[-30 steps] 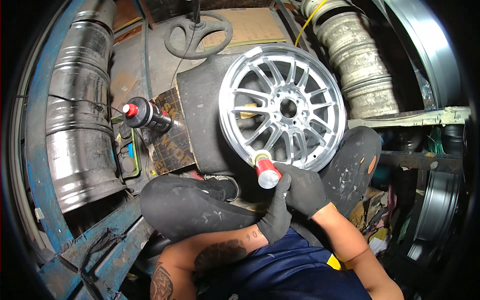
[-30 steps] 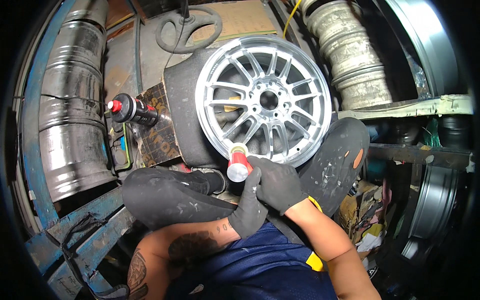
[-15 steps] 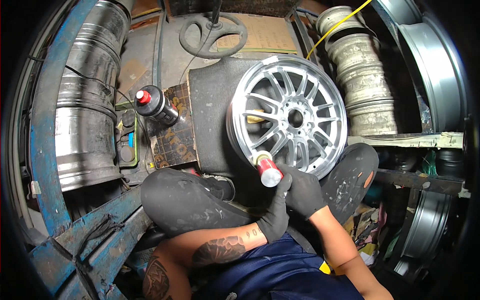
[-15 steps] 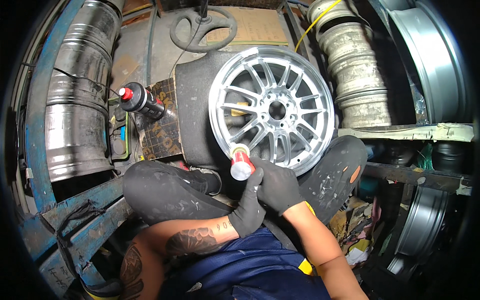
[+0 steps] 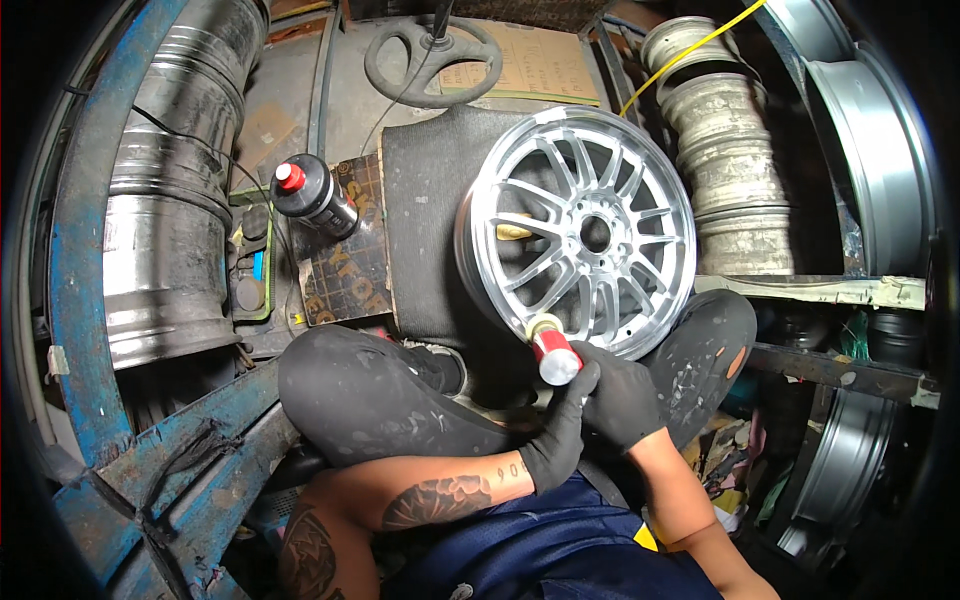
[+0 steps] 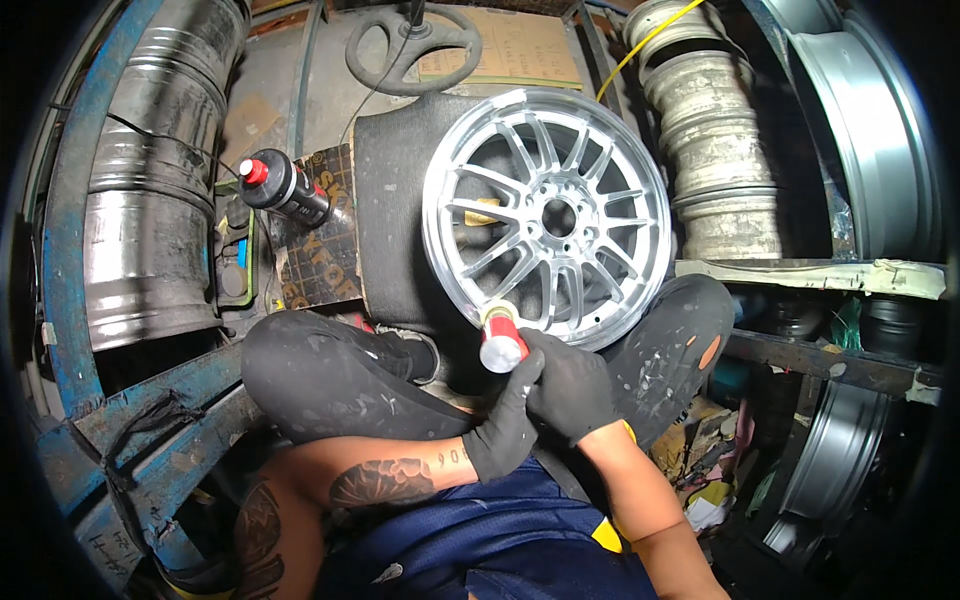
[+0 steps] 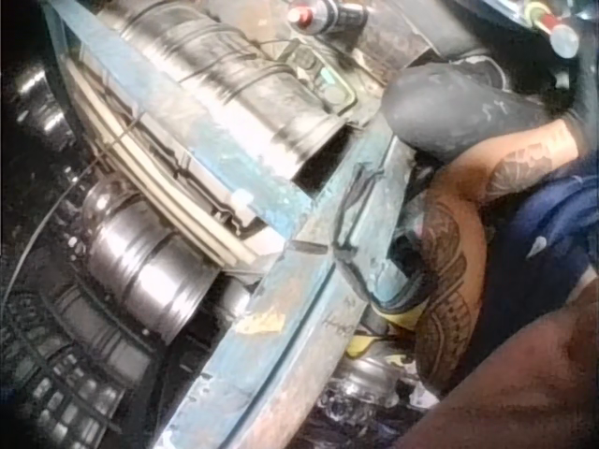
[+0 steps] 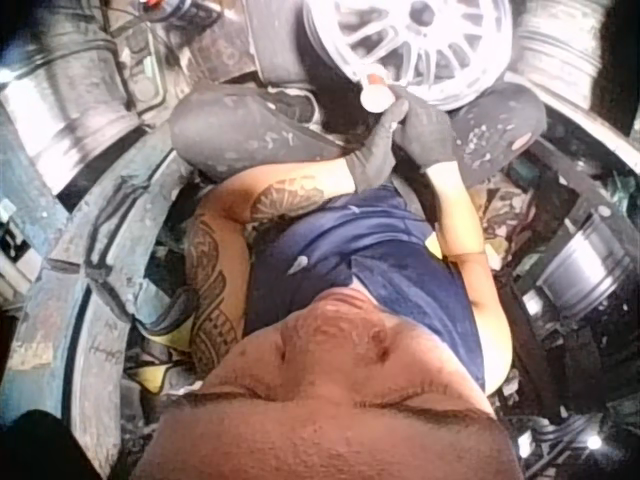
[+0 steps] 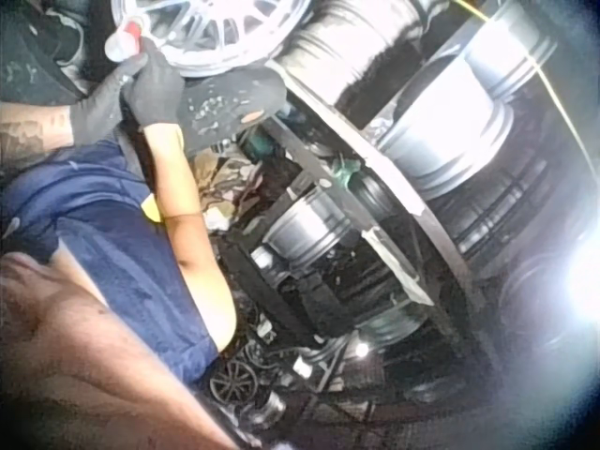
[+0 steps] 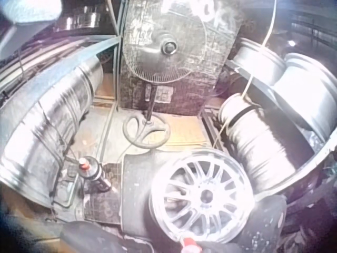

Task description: The person uses a pneumatic polishing tool to buff the surface of a silver alloy wheel rim. They rotate the rim by hand to access different sections and briefly apply a liquid from a bottle before continuing to polish.

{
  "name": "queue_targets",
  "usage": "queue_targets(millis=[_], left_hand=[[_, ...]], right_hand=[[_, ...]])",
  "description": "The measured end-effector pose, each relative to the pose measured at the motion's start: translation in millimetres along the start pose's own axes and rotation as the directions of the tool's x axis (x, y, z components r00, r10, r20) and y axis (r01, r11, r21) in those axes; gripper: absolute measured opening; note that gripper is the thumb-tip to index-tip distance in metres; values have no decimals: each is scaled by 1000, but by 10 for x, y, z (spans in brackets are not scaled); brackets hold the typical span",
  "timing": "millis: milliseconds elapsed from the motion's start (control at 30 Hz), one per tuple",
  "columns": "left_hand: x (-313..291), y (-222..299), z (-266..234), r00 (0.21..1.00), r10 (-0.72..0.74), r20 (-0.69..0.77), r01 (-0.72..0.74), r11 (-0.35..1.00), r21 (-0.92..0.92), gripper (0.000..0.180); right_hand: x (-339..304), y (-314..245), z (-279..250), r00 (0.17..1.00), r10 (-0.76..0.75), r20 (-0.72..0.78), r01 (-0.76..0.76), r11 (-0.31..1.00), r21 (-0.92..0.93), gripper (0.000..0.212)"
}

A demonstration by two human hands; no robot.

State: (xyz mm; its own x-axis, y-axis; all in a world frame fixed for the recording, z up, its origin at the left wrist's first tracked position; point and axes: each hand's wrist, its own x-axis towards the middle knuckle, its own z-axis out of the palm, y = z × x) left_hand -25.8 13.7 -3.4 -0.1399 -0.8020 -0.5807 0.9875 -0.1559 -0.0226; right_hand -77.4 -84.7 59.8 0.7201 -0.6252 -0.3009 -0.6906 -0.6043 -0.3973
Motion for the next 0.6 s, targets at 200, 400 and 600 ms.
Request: queue_targets(millis=[200,400,600], left_hand=[[182,161,36,975,220,-35,-220,976,-2,64],[142,17,-49,996,88,7,-88,996,-8,63],[108,-1,-67,991,134,-25,-133,991,33,69]], right_hand=[[297,-45,59,999,-7,-45,9,999,50,49],[112,30,43,998,-19,-63,21,999,31,47],[85,-44,62,995,-14,-98,19,999,50,49]])
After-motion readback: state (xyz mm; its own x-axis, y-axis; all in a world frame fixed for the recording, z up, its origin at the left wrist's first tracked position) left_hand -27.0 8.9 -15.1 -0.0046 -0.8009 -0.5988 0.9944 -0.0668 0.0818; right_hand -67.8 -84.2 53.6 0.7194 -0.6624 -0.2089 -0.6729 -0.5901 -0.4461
